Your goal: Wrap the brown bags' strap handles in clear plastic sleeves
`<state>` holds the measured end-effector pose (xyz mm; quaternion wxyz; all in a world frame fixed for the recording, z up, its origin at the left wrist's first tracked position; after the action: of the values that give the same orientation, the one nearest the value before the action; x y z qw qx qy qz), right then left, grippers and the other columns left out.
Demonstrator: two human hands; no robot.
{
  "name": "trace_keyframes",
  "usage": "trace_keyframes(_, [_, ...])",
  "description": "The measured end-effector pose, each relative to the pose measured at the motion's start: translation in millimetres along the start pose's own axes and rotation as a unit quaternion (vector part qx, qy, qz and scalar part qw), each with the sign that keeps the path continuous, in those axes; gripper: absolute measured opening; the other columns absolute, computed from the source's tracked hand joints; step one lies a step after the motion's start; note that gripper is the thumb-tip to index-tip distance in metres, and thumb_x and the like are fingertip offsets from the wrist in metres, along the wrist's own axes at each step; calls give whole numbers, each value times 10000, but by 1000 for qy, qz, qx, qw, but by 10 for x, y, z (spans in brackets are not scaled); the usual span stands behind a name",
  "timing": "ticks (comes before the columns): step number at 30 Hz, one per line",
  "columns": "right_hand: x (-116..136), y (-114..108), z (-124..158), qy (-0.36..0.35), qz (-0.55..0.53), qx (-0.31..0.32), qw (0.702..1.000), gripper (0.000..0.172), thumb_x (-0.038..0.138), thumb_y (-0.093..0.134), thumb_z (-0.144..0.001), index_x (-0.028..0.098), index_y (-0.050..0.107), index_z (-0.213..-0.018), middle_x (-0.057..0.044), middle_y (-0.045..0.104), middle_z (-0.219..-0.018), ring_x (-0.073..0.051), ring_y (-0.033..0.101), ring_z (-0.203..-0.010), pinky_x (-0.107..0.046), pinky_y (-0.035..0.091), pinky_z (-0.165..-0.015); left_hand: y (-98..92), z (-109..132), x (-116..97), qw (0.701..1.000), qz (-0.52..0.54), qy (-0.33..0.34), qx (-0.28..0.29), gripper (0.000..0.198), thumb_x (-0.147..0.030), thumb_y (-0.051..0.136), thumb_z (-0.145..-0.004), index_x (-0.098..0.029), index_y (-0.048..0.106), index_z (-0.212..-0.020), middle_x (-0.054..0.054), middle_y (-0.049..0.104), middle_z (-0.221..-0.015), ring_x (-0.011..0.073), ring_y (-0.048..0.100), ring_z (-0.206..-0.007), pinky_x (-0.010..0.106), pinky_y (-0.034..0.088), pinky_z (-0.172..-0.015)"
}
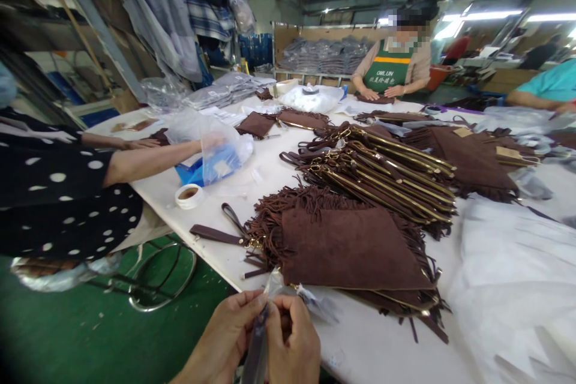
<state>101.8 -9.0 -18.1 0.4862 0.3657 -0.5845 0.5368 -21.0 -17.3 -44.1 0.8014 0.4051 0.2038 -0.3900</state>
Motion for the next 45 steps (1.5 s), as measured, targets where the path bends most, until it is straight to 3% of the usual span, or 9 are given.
trace_keyframes(5, [-28, -22, -7, -16, 16, 2, 1000, 259, 498, 635, -813, 243, 677, -804, -8, 708, -729, -192, 642, -651, -245, 466, -602, 158, 75, 47, 995, 56, -48, 74, 304, -324, 849, -637, -79, 714, -755, 83, 680, -646, 193, 621, -591, 275, 466, -589])
trace_keyframes(11, [-67, -38, -6, -31, 24, 8, 999, 269, 500, 595, -849, 246, 672, -811, -7, 700, -744, -189, 637, -657, -252, 464, -620, 36, -6, 148, 997, 66, -25, 24, 305, -328, 863, -605, -122, 678, -733, 40, 650, -607, 167, 595, -558, 247, 431, -548])
trace_keyframes(14, [-40, -45, 4, -52, 36, 2, 998, 280, 506, 570, -868, 252, 665, -800, -4, 688, -736, -182, 625, -635, -255, 458, -609, -79, -52, 175, 999, 32, 5, -32, 398, -349, 909, -518, -148, 609, -685, -4, 605, -582, 130, 554, -516, 221, 399, -519])
trace_keyframes(17, [-17, -59, 11, -65, 30, -11, 997, 296, 525, 574, -864, 253, 665, -789, -4, 687, -724, -180, 622, -617, -254, 459, -594, -102, -66, 124, 998, -3, 50, -43, 428, -399, 900, -529, -158, 581, -680, -10, 601, -604, 121, 537, -523, 217, 402, -524])
trace_keyframes(26, [-112, -32, 16, -45, -1, 5, 999, 304, 519, 555, -885, 241, 673, -847, -19, 695, -785, -193, 637, -688, -251, 472, -659, -67, 27, -133, 954, -188, 219, -83, 283, -389, 778, -710, -171, 598, -686, -3, 592, -623, 152, 530, -606, 221, 409, -588])
trace_keyframes(32, [-44, -22, 33, -139, 34, 17, 990, 259, 415, 476, -959, 244, 651, -874, -28, 662, -825, -186, 628, -759, -252, 465, -718, 12, 61, -73, 905, -318, 274, -71, 183, -345, 554, -904, -203, 545, -788, 12, 600, -716, 177, 560, -678, 239, 412, -641])
trace_keyframes(38, [-66, -10, 7, -222, 107, 51, 968, 182, 331, 484, -964, 250, 633, -897, -20, 659, -811, -175, 647, -735, -240, 496, -686, -3, 155, -54, 884, -351, 291, -106, 178, -323, 541, -892, -209, 607, -774, 41, 651, -737, 213, 606, -708, 260, 424, -680])
trace_keyframes(41, [-89, -26, 7, -194, 85, 43, 976, 212, 355, 463, -973, 248, 622, -883, -26, 647, -802, -185, 628, -731, -261, 491, -705, -11, 176, -86, 886, -349, 287, -99, 184, -329, 545, -885, -200, 637, -793, 48, 670, -762, 219, 611, -738, 266, 432, -709])
trace_keyframes(45, [-106, -15, 35, -154, 42, 37, 986, 227, 375, 455, -976, 246, 621, -890, -28, 640, -807, -188, 612, -732, -271, 471, -733, -10, 88, -83, 920, -324, 214, -50, 184, -335, 594, -842, -168, 629, -774, 38, 645, -711, 207, 586, -694, 264, 432, -638])
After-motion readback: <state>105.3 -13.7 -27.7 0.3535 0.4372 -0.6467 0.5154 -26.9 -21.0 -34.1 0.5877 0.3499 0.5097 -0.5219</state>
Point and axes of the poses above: each hand's wrist, its own z-axis away from the middle knuckle, its own y-axis out of the palm, x = y × z, the point moved 7 cm from there along -z, towards the middle knuckle
